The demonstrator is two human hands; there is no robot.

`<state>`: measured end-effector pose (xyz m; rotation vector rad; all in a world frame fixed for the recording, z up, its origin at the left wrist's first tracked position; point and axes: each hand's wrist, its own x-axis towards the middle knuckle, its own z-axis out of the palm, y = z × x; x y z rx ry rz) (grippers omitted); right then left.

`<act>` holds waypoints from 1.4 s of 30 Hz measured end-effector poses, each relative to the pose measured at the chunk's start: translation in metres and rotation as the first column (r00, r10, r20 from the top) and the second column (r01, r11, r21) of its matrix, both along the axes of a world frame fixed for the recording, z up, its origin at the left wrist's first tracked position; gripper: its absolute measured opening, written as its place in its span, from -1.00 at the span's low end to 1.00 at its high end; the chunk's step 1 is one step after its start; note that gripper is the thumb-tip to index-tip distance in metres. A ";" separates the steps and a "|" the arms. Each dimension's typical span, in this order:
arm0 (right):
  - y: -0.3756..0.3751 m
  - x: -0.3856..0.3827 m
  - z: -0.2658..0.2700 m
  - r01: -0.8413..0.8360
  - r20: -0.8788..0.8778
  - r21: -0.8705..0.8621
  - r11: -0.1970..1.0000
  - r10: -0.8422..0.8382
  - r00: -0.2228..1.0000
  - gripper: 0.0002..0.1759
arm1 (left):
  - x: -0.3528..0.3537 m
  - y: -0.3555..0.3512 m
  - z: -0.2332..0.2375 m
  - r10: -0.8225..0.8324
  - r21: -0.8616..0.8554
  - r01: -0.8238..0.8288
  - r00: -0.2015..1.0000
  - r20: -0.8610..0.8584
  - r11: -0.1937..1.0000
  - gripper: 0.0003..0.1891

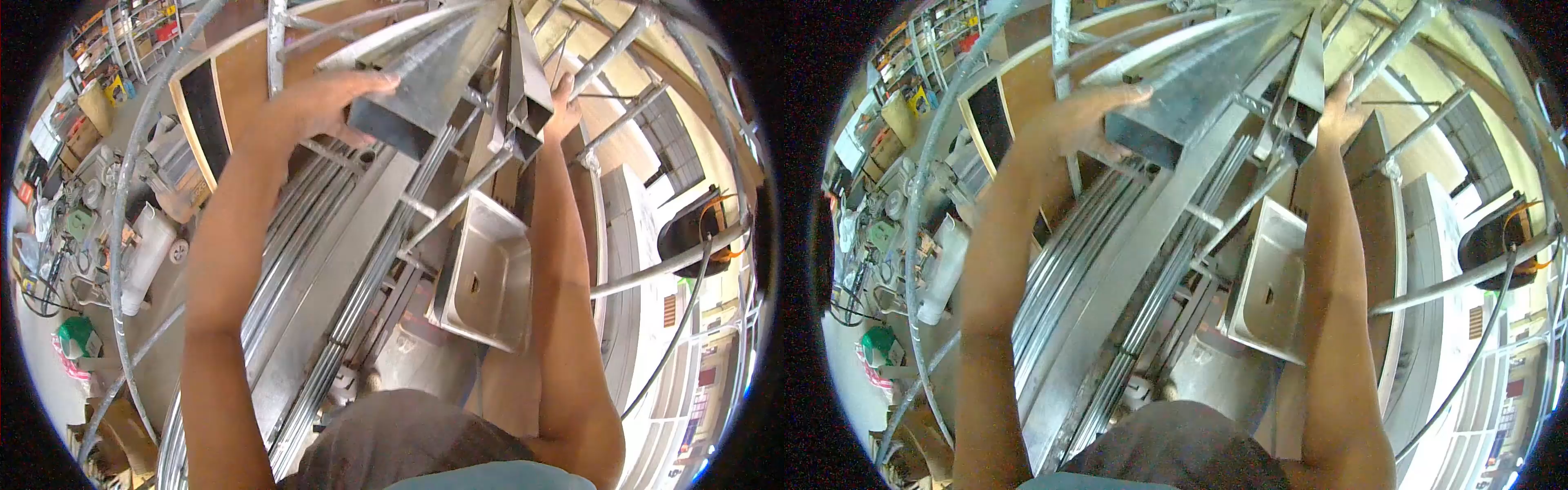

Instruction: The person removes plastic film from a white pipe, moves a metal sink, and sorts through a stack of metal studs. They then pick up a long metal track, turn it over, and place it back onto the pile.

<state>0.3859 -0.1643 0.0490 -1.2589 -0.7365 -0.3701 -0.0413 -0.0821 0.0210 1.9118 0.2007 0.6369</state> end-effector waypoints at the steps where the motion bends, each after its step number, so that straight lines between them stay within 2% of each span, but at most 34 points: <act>1: 0.005 0.016 -0.009 0.024 0.051 0.029 0.999 -0.025 0.998 -0.20 | -0.001 -0.004 0.005 -0.013 -0.026 0.012 1.000 -0.018 1.000 -0.43; 2: -0.008 0.004 -0.010 0.030 0.020 -0.040 0.999 -0.029 0.999 -0.22 | -0.007 -0.011 0.019 0.106 0.002 -0.107 0.979 -0.174 0.994 -0.46; 3: -0.015 -0.018 0.006 0.027 -0.008 -0.099 0.995 -0.028 1.000 -0.23 | -0.010 -0.011 0.019 0.162 0.019 -0.163 0.951 -0.262 0.987 -0.47; 4: -0.021 -0.034 0.010 0.019 0.039 -0.067 0.998 -0.017 0.999 -0.22 | -0.013 -0.011 0.020 0.211 0.039 -0.211 0.913 -0.348 0.977 -0.49; 6: -0.017 -0.037 0.011 0.028 0.104 0.017 0.999 -0.029 0.994 -0.25 | -0.026 -0.003 0.006 0.244 -0.205 -0.288 0.946 -0.214 0.935 -0.46; 9: -0.014 -0.006 -0.006 0.065 0.101 0.033 0.997 -0.068 0.992 -0.26 | -0.045 -0.010 -0.029 0.307 -0.325 -0.364 0.927 -0.213 0.873 -0.45; 10: -0.015 0.000 -0.008 0.072 0.098 0.033 0.997 -0.075 0.992 -0.24 | -0.052 -0.021 -0.044 0.326 -0.405 -0.398 0.915 -0.237 0.823 -0.52; 12: -0.011 0.007 -0.006 0.077 0.105 0.045 0.996 -0.081 0.991 -0.21 | -0.066 -0.035 -0.087 0.245 -0.438 -0.406 0.893 -0.378 0.802 -0.47; 13: -0.006 0.005 -0.002 0.073 0.114 0.052 0.996 -0.079 0.990 -0.19 | -0.068 -0.037 -0.128 0.371 -0.194 -0.469 0.842 -0.392 0.861 -0.35; 14: -0.001 0.001 0.001 0.070 0.123 0.059 0.996 -0.077 0.989 -0.17 | -0.069 -0.038 -0.176 0.496 0.062 -0.512 0.785 -0.371 0.857 -0.24; 16: -0.002 -0.010 0.001 0.054 0.118 0.045 0.998 -0.059 0.991 -0.17 | -0.077 -0.064 -0.259 0.725 0.275 -0.671 0.628 -0.283 0.689 -0.15; 18: -0.009 -0.017 -0.001 0.030 0.095 0.024 0.999 -0.033 0.995 -0.17 | -0.084 -0.111 -0.254 0.729 0.244 -0.722 0.495 -0.472 0.648 -0.11; 19: -0.011 -0.024 0.003 0.022 0.084 0.011 1.000 -0.023 0.996 -0.17 | -0.085 -0.131 -0.256 0.733 0.231 -0.737 0.482 -0.480 0.635 -0.11; 21: -0.018 -0.024 0.004 -0.001 0.070 -0.008 1.000 0.002 0.998 -0.17 | -0.079 -0.158 -0.261 0.538 0.172 -0.617 0.475 -0.696 0.768 -0.06; 22: -0.012 -0.027 0.007 -0.014 0.066 -0.021 1.000 0.015 0.998 -0.17 | -0.075 -0.162 -0.262 0.538 0.163 -0.626 0.473 -0.698 0.763 -0.06; 24: -0.021 -0.024 0.007 -0.031 0.062 -0.033 0.999 0.033 0.998 -0.17 | -0.069 -0.166 -0.266 0.634 0.324 -0.623 0.373 -0.677 0.712 -0.07; 28: -0.018 -0.015 0.010 -0.088 0.048 -0.070 0.994 0.091 0.995 -0.17 | -0.066 -0.136 -0.301 0.685 0.288 -0.690 0.407 -0.604 0.664 -0.21; 30: -0.015 -0.012 0.013 -0.113 0.046 -0.084 0.990 0.117 0.992 -0.17 | -0.060 -0.095 -0.308 0.429 0.060 -0.590 0.509 -0.747 0.805 -0.32; 32: -0.007 -0.016 0.016 -0.139 0.049 -0.096 0.986 0.144 0.988 -0.17 | -0.040 -0.064 -0.309 0.695 0.230 -0.693 0.521 -0.495 0.683 -0.41; 34: -0.012 -0.008 0.015 -0.160 0.053 -0.107 0.981 0.166 0.985 -0.17 | -0.006 -0.029 -0.277 0.749 0.279 -0.717 0.496 -0.438 0.638 -0.47; 37: -0.015 -0.003 0.018 -0.195 0.052 -0.120 0.973 0.202 0.978 -0.18 | 0.064 0.024 -0.259 0.745 0.318 -0.676 0.569 -0.348 0.665 -0.51; 39: -0.016 -0.004 0.019 -0.219 0.048 -0.128 0.967 0.227 0.973 -0.18 | 0.114 0.059 -0.273 0.806 0.638 -0.568 0.574 -0.145 0.520 -0.55; 40: -0.017 -0.004 0.020 -0.229 0.049 -0.134 0.964 0.237 0.970 -0.18 | 0.129 0.076 -0.278 0.801 0.636 -0.570 0.583 -0.134 0.521 -0.55; 42: -0.020 -0.003 0.019 -0.250 0.043 -0.150 0.957 0.259 0.965 -0.18 | 0.154 0.096 -0.284 0.697 0.647 -0.445 0.691 -0.193 0.619 -0.55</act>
